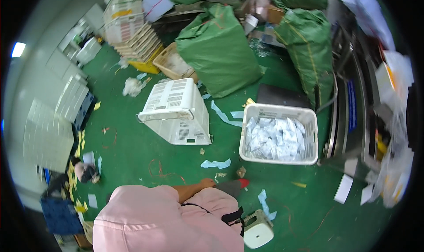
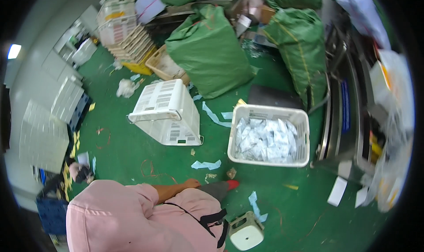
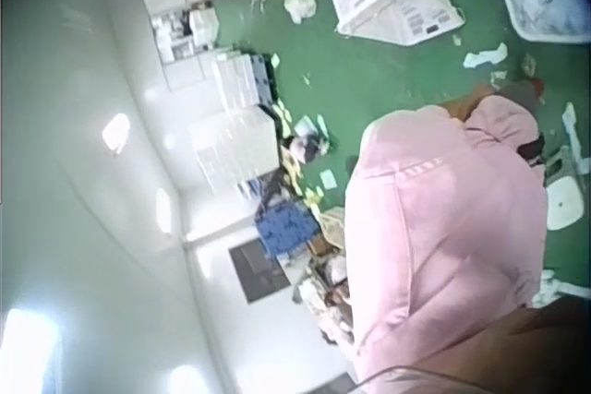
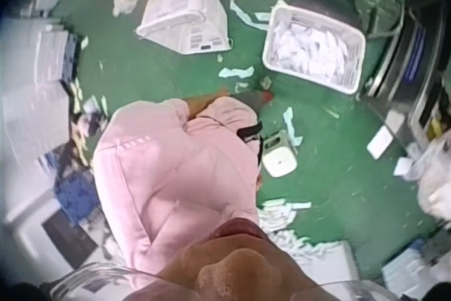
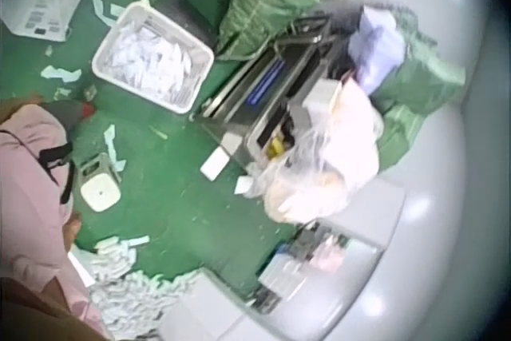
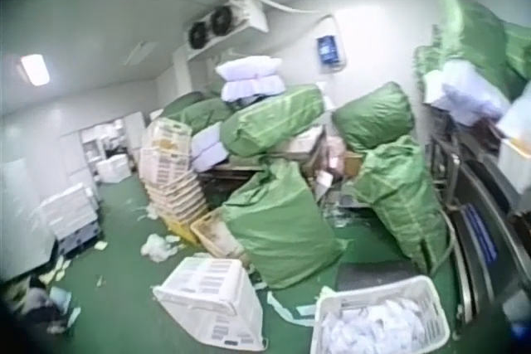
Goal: The person places ears of corn into a white foam container on a digital scale, then adds cold packs from a basket and closes the container with a lid.
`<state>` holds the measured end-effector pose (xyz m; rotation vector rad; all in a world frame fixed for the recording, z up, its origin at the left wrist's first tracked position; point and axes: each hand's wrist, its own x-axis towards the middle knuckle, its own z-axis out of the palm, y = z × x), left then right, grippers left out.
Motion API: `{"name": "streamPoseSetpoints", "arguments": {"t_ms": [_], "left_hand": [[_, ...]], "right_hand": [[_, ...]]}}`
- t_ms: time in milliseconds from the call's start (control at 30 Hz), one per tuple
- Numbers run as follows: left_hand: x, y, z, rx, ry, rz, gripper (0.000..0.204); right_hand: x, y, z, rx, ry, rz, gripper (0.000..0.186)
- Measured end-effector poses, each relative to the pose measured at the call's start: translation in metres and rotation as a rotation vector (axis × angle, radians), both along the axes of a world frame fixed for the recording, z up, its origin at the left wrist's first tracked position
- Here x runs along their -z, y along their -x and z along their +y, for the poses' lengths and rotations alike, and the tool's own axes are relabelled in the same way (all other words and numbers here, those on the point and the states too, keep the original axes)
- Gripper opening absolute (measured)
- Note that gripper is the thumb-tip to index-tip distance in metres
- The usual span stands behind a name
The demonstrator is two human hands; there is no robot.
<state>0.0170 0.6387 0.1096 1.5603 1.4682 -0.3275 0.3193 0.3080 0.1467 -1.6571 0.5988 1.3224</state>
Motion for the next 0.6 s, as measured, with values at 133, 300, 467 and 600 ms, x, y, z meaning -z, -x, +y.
{"name": "streamPoseSetpoints", "arguments": {"t_ms": [133, 300, 467, 600], "left_hand": [[-0.049, -0.008, 0.035, -1.098, 0.353, -0.355, 0.032], [-0.075, 0.096, 0.122, -1.62, 0.038, -0.858, 0.043], [-0.066, 0.145, 0.252, -2.022, -0.063, -0.792, 0.057], [-0.035, 0.261, 0.312, -1.998, -0.04, -1.075, 0.072]], "right_hand": [[-0.002, -0.052, 0.072, -0.163, -0.045, -0.034, 0.038], [0.002, -0.087, 0.137, -0.321, -0.156, -0.045, 0.038], [-0.014, -0.112, 0.145, -0.319, -0.001, -0.106, 0.039], [-0.035, -0.1, 0.108, -0.264, 0.123, -0.018, 0.041]]}}
